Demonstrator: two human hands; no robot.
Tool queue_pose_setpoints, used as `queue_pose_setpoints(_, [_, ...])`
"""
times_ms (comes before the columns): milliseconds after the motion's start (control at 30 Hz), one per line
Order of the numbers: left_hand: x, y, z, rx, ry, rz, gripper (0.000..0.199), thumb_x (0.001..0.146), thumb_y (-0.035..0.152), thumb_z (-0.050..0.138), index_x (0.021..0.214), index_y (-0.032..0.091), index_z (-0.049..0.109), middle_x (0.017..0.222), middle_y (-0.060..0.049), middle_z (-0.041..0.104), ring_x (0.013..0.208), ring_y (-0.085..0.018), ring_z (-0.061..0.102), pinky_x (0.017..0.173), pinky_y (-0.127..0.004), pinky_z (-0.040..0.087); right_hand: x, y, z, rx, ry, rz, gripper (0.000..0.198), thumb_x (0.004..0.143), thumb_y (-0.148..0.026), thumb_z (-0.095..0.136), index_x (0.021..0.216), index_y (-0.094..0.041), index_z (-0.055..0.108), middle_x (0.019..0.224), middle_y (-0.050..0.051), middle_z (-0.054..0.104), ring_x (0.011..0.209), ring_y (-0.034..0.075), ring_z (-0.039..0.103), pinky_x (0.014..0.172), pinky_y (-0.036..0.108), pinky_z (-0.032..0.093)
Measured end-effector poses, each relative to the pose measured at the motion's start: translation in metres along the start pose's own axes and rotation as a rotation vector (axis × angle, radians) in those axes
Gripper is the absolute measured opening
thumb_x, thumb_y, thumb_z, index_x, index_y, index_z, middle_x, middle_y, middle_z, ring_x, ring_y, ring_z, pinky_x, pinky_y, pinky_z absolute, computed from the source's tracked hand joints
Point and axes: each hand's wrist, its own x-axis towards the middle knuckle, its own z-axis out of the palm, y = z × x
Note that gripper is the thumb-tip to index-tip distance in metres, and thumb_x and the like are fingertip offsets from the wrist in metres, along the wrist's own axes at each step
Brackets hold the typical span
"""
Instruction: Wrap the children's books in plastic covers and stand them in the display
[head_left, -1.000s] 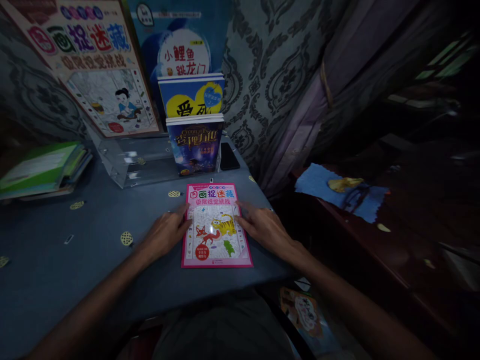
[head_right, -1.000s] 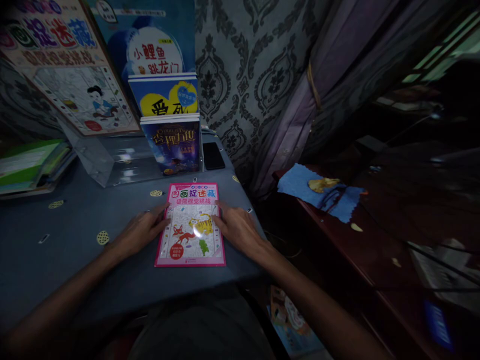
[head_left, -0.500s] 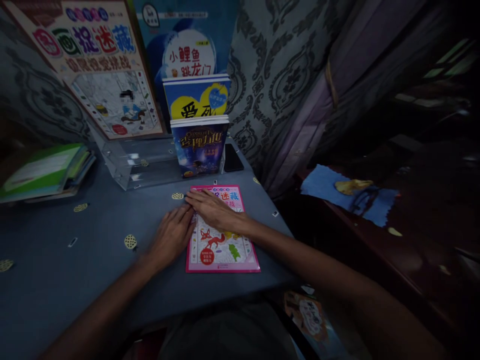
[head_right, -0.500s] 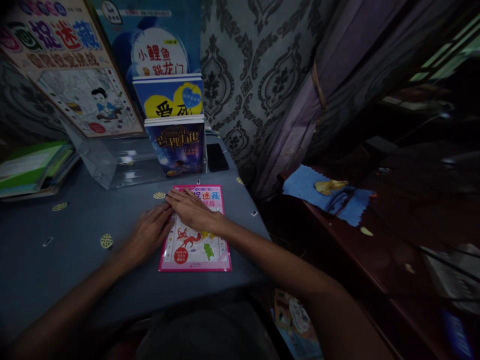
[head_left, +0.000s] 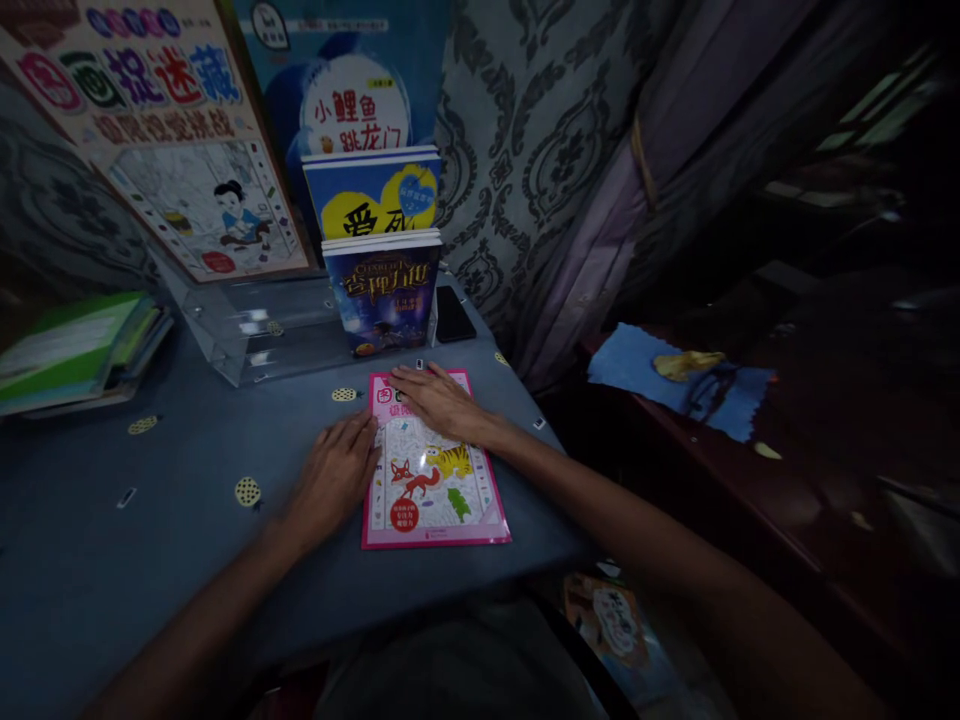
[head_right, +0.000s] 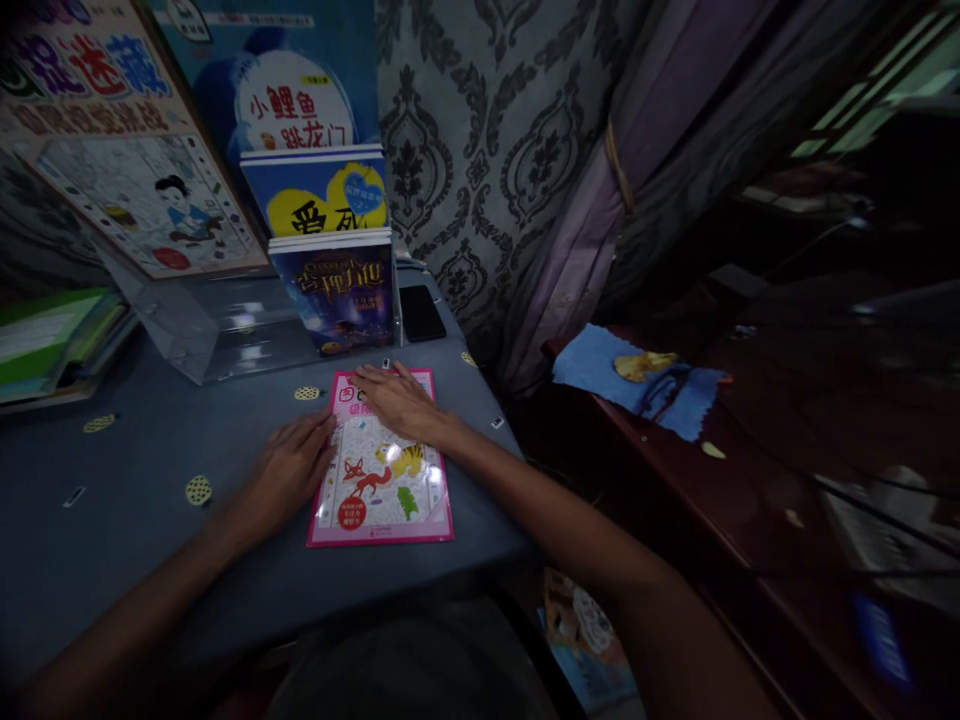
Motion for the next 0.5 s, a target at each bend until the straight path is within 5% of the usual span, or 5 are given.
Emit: queue_pose_setpoints(500, [0.002, 0.001, 0.002, 0.113, -0.081, 0.078, 0.052, 0.107, 0.038, 0.035, 0.146, 0.006, 0.049, 0.154, -0.021, 0.050, 0.145, -0.032, 0.045, 0.118, -0.052, 0.038, -0.013, 0.008, 0.002, 0.037, 0.076, 0.034, 0.045, 0.106, -0.025, 0.036, 0.148, -0.017, 0.052, 0.158, 0.013, 0.047, 0.147, 0.025, 0.042, 0.120, 0.053, 0.029])
